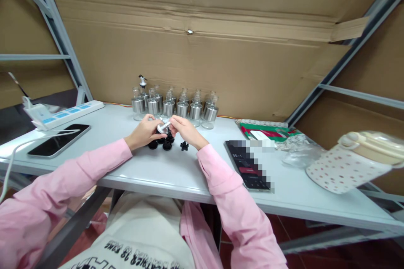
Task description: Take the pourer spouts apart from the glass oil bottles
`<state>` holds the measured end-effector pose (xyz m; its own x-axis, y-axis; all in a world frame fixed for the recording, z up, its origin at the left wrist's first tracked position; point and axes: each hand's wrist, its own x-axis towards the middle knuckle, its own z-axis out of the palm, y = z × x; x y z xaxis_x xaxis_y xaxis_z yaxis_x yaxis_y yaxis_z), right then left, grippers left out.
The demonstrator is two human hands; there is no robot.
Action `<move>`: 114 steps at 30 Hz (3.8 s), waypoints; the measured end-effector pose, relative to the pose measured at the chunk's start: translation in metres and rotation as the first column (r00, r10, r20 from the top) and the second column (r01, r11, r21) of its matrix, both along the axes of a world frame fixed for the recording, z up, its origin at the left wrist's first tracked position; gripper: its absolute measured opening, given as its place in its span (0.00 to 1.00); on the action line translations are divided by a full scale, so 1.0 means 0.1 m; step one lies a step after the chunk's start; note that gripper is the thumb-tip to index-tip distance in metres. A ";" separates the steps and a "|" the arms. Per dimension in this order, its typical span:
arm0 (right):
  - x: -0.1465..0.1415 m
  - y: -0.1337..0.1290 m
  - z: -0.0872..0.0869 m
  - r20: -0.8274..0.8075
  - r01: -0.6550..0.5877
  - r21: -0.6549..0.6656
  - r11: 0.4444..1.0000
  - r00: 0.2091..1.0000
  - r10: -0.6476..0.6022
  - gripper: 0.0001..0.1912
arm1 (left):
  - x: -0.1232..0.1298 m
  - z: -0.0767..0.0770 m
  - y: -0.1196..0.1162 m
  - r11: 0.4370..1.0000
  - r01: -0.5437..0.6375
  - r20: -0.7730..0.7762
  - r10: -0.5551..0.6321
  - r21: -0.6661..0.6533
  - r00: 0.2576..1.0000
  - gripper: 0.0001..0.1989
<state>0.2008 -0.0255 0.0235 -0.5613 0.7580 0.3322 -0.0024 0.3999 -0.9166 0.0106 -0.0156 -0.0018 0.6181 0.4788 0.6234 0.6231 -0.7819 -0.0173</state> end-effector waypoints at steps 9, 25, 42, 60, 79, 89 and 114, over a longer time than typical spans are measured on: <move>-0.01 0.00 0.01 0.028 0.027 -0.077 0.997 0.999 -0.025 0.23 | -0.01 0.01 0.00 0.990 -0.009 -0.035 0.014 0.138 0.999 0.22; 0.07 0.07 0.01 0.109 0.030 0.000 1.000 0.994 -0.030 0.23 | -0.03 0.04 -0.02 0.976 -0.013 0.041 0.005 0.218 0.999 0.17; 0.25 0.10 0.04 0.299 0.142 0.054 0.988 0.942 -0.152 0.06 | -0.06 0.09 -0.04 0.996 -0.078 0.156 0.069 0.050 0.985 0.14; 0.39 0.11 0.09 0.790 0.269 0.196 0.943 0.526 -0.314 0.08 | -0.17 0.07 0.08 0.993 -0.114 0.199 0.104 0.040 0.975 0.14; 0.36 0.19 -0.04 0.806 0.232 0.156 0.960 0.531 -0.260 0.16 | -0.16 0.09 0.06 0.995 -0.093 0.184 0.083 0.046 0.979 0.15; 0.33 0.16 -0.04 0.815 0.260 0.079 0.962 0.540 -0.213 0.18 | -0.16 0.10 0.08 0.998 -0.003 0.134 -0.006 0.067 0.991 0.15; 0.29 0.12 -0.01 0.869 0.201 0.111 0.973 0.455 -0.193 0.13 | -0.15 0.11 0.07 0.996 0.092 0.188 -0.092 0.009 0.978 0.14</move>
